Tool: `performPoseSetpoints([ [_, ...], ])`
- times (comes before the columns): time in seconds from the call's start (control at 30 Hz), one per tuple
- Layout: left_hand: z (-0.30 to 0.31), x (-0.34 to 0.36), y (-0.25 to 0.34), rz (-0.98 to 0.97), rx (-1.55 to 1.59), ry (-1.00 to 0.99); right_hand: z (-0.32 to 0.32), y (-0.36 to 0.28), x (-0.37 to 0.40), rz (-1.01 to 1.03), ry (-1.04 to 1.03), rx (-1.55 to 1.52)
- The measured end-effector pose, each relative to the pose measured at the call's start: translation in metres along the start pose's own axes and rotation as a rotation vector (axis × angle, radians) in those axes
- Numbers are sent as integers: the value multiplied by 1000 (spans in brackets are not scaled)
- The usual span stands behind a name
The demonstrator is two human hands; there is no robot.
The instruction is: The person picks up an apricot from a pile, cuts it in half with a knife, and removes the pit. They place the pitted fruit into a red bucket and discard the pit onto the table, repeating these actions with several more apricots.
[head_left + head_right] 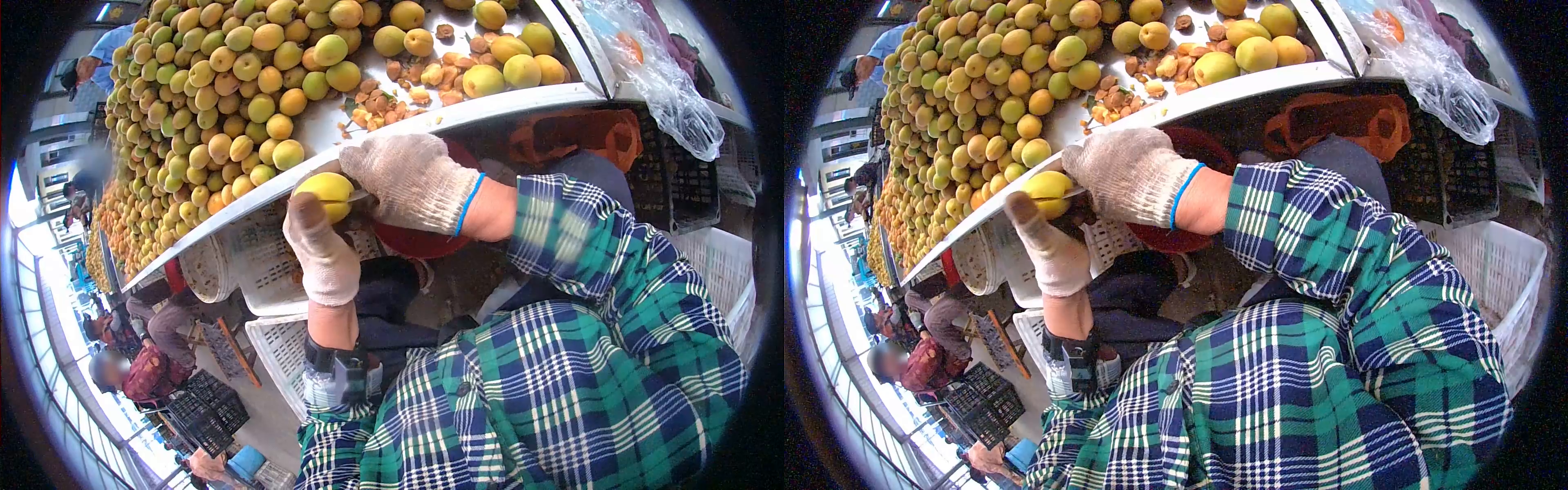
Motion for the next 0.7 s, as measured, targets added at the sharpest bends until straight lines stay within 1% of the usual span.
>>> performPoseSetpoints([
  [0.07,1,-3,9,-67,-300,-143,1,-2,-1,0,-35,15],
  [0.1,1,-2,10,-3,-250,-147,-1,-1,-1,-69,-99,40],
  [0.13,-3,-1,12,-4,-249,-146,-2,0,-1,-137,-162,65],
  [0.17,-9,1,14,-23,-308,-164,0,0,-1,-137,-163,66],
  [0.2,-14,2,16,-39,-367,-183,2,1,1,-123,-179,27],
  [0.27,-14,2,17,-50,-366,-177,2,5,2,-101,-198,-5],
  [0.33,-13,3,18,-125,-425,-196,-4,8,1,-29,-205,-70],
  [0.37,-12,2,17,-127,-426,-194,-4,9,0,-26,-203,-70],
  [0.43,-12,3,14,-254,-483,-206,-3,9,1,46,-173,-127],
  [0.47,-14,4,14,-254,-482,-207,5,6,0,45,-174,-125],
  [0.53,-15,5,12,-196,-343,-158,19,-1,-2,8,-234,-140],
  [0.57,-16,5,14,-197,-344,-156,16,0,-3,11,-235,-140],
  [0.63,-20,3,15,-12,-93,-154,7,4,-3,-30,-98,-86],
  [0.67,-20,3,17,-15,-92,-152,5,6,-3,-27,-98,-85],
  [0.7,-19,2,19,27,-66,-184,5,6,-3,-29,-83,-79],
])
Point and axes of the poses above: each hand's wrist, its own x-axis away from the middle knuckle, its own z-axis out of the back of the hand, y = z × x, the point moved 2 cm from there along -x, towards the middle knuckle
